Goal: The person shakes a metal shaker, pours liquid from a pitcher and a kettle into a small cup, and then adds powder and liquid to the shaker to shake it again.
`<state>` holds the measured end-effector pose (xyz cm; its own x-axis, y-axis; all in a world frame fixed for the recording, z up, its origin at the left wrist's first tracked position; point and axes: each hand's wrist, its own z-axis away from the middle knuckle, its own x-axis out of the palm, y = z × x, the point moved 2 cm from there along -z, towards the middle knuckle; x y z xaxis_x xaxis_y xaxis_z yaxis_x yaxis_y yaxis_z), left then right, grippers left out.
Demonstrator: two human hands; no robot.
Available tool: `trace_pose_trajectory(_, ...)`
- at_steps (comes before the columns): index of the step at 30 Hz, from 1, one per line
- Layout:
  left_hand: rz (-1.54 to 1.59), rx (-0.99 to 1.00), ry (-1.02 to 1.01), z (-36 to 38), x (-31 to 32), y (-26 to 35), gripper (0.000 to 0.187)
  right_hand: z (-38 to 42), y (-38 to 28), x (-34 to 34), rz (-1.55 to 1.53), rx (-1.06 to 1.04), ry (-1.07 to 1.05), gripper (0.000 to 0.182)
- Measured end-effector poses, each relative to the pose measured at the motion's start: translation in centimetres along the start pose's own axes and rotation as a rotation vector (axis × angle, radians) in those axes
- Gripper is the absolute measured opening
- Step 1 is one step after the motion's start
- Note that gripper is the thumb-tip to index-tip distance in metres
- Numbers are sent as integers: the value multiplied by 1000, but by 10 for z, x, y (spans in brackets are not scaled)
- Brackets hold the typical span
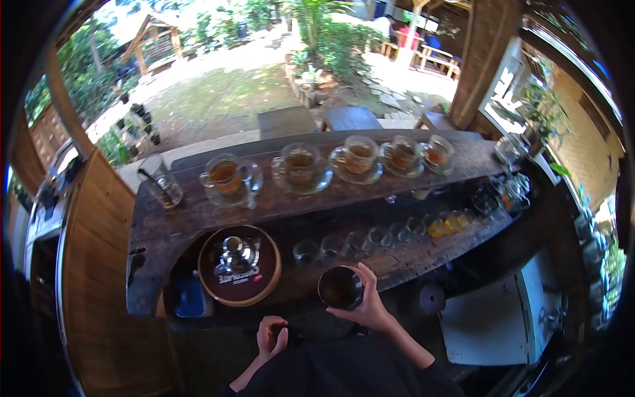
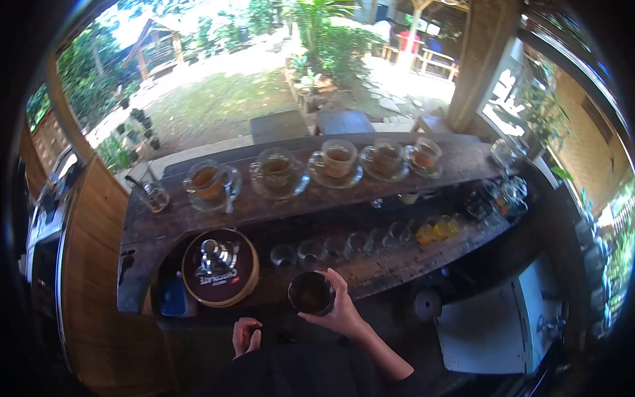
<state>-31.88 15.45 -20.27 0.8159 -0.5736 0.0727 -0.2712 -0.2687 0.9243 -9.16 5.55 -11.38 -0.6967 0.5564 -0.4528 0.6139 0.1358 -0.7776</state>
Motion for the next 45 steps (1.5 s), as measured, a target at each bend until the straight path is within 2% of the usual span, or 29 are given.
trace_pose_trajectory(2,-53,-46,-77,-3,16,2,21,11,1,-21,-89,-12,1,111)
trace_pose_trajectory(6,-8,-122,-160,-6,66,12,20,42,9,-72,-58,0,85,113)
trace_pose_trajectory(8,62,-364,-261,-8,96,14,18,59,11,-102,-15,-41,163,115)
trace_pose_trajectory(9,56,-349,-278,-8,110,12,18,69,12,-117,-13,-49,184,115)
trace_pose_trajectory(12,178,-398,-415,-9,169,3,21,111,16,-168,54,15,262,117)
trace_pose_trajectory(14,175,-435,-541,-6,212,4,25,143,22,-203,-13,161,337,117)
trace_pose_trajectory(15,182,-431,-564,-3,234,6,25,159,25,-220,1,164,357,117)
trace_pose_trajectory(17,174,-439,-658,4,280,9,27,190,36,-254,-153,309,432,117)
trace_pose_trajectory(20,216,-506,-722,21,345,13,35,220,51,-297,-37,329,393,116)
trace_pose_trajectory(21,214,-508,-731,26,364,13,35,226,54,-307,-38,333,401,116)
trace_pose_trajectory(23,42,-322,-820,33,401,15,57,229,58,-320,-68,312,315,115)
trace_pose_trajectory(24,38,-322,-820,34,416,16,57,228,60,-327,-72,311,315,115)
trace_pose_trajectory(26,122,-284,-945,33,442,16,81,221,68,-334,-215,396,226,114)
trace_pose_trajectory(29,138,-216,-994,19,462,-4,88,202,89,-339,-244,365,186,111)
trace_pose_trajectory(33,166,-285,-956,-12,479,-35,90,174,118,-345,-215,254,195,105)
trace_pose_trajectory(35,97,-167,-958,-36,492,-34,91,155,138,-352,-144,98,232,99)
trace_pose_trajectory(36,115,-159,-955,-49,500,-40,91,151,145,-359,-126,97,226,99)
trace_pose_trajectory(39,251,-202,-962,-78,519,-47,87,145,166,-399,-88,244,389,86)
trace_pose_trajectory(41,273,-217,-1013,-93,520,-46,85,149,197,-427,-118,265,665,66)
trace_pose_trajectory(42,277,-230,-1018,-98,518,-58,85,141,198,-440,-173,280,885,60)
trace_pose_trajectory(45,223,-198,-1099,-95,519,-91,77,144,219,-478,-141,279,1104,50)
